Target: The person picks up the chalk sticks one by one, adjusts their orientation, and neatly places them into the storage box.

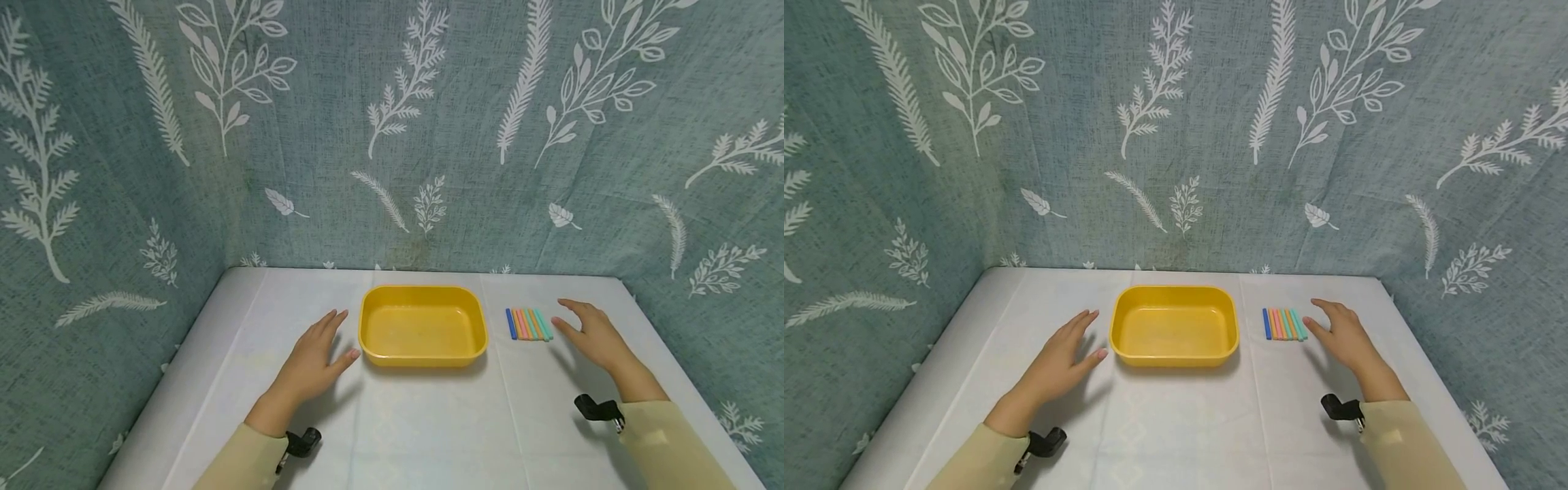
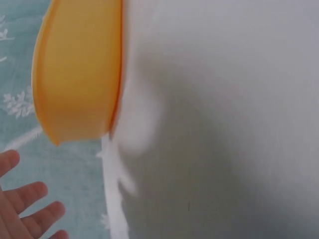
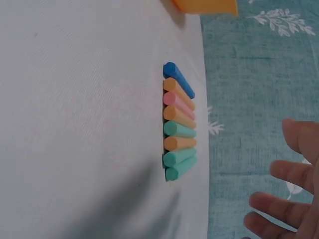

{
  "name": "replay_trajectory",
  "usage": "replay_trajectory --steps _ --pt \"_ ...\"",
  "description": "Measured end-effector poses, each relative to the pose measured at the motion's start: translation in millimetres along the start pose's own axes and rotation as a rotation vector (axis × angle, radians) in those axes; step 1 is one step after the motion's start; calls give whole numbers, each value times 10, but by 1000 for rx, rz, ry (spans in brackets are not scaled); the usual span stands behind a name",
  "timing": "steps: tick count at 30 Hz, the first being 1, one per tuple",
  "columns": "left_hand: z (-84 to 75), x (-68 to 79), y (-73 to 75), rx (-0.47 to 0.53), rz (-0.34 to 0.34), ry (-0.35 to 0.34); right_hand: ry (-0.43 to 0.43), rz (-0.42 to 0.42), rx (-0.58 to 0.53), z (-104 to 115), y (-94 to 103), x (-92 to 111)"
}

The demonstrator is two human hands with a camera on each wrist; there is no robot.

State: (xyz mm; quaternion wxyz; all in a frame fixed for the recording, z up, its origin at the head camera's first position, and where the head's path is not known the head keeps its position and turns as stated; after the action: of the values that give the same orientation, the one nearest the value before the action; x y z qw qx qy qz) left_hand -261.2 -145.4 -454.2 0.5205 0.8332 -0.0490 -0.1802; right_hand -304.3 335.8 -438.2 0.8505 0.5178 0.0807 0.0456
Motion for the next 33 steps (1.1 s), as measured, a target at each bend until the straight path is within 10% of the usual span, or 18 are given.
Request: replay_trajectory --steps 33 --pt "-107 -186 -488 498 39 194 -129 157 -102 -183 -282 -393"
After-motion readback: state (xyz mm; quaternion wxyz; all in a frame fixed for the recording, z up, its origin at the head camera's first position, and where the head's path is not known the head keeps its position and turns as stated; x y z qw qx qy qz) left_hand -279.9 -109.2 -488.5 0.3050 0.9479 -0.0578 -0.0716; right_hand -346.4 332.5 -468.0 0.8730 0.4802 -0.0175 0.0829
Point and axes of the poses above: each hand's wrist, its own x-axis away from the middle knuckle, its own y-axis out of the back of the hand, z = x × y, the point moved 8 cm from there along -x, towards the middle knuckle, and after that the axes turned 2 degrees about -x, right-handed, at the moved point
